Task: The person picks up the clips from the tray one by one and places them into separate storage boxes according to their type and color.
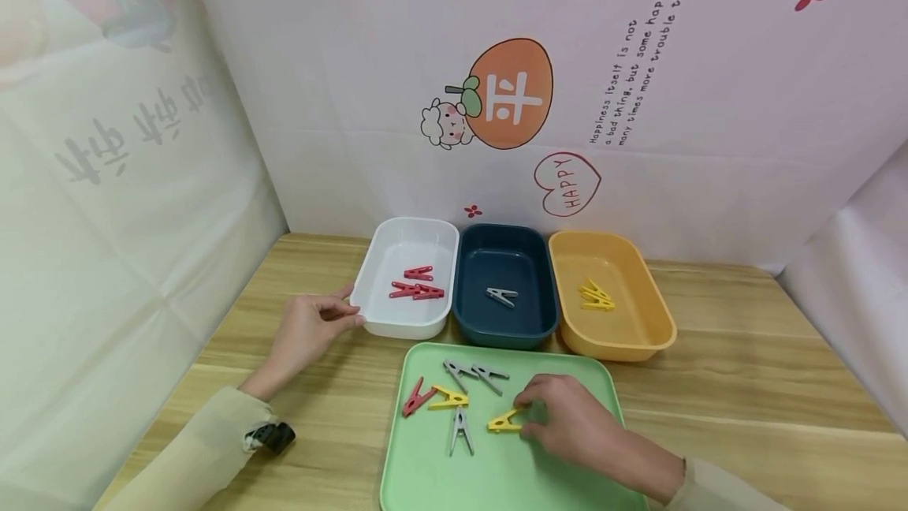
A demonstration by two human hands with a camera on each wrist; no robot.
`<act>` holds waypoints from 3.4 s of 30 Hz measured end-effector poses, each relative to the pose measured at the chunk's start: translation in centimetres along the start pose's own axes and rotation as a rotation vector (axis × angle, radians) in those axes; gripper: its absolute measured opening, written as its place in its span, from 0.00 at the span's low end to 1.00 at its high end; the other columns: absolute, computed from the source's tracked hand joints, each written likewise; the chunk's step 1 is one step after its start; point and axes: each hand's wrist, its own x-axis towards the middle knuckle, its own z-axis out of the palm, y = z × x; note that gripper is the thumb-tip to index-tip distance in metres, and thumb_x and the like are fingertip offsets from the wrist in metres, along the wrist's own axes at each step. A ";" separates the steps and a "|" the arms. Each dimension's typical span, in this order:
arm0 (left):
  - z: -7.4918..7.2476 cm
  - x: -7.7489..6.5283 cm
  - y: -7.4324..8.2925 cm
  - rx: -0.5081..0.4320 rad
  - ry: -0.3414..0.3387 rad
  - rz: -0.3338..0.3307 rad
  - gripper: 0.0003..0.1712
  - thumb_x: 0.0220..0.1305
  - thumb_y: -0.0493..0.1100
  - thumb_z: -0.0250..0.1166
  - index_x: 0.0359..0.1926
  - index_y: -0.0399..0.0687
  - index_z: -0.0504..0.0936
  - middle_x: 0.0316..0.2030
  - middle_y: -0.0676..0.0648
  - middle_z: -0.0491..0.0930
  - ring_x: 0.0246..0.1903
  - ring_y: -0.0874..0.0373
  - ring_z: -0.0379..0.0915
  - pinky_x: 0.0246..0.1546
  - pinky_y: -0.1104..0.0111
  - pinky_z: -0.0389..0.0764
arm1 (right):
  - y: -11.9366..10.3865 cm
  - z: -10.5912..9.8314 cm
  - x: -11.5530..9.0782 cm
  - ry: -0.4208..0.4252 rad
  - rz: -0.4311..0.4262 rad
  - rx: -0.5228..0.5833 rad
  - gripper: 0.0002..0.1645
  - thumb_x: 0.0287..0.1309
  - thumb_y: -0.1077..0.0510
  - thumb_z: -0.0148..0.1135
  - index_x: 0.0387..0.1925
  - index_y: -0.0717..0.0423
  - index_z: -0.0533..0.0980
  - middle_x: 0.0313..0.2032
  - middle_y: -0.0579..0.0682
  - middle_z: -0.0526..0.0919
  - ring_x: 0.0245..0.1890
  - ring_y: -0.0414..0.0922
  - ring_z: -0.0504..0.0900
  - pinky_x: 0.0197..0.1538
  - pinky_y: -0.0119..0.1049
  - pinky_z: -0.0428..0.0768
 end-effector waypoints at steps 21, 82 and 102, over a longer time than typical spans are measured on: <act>0.0 0.0 0.0 -0.004 -0.002 -0.003 0.03 0.60 0.33 0.79 0.35 0.40 0.92 0.58 0.35 0.82 0.57 0.40 0.82 0.40 0.72 0.86 | 1.4 -0.4 -1.4 0.028 0.021 -0.038 0.17 0.44 0.61 0.86 0.39 0.50 0.90 0.38 0.38 0.89 0.43 0.41 0.86 0.47 0.47 0.86; 0.0 -0.1 -0.2 -0.004 0.000 -0.004 0.04 0.59 0.33 0.80 0.34 0.40 0.92 0.58 0.35 0.82 0.55 0.40 0.84 0.37 0.74 0.86 | 0.7 -6.4 -2.5 0.149 0.159 0.147 0.21 0.47 0.58 0.86 0.46 0.49 0.91 0.33 0.39 0.87 0.25 0.44 0.68 0.26 0.33 0.65; -0.1 -0.1 0.0 0.003 0.002 -0.018 0.04 0.60 0.35 0.80 0.35 0.41 0.92 0.59 0.36 0.82 0.53 0.41 0.85 0.38 0.75 0.85 | 3.7 -11.5 -1.5 0.285 0.174 0.154 0.21 0.53 0.56 0.84 0.49 0.58 0.89 0.18 0.42 0.56 0.20 0.42 0.57 0.21 0.35 0.55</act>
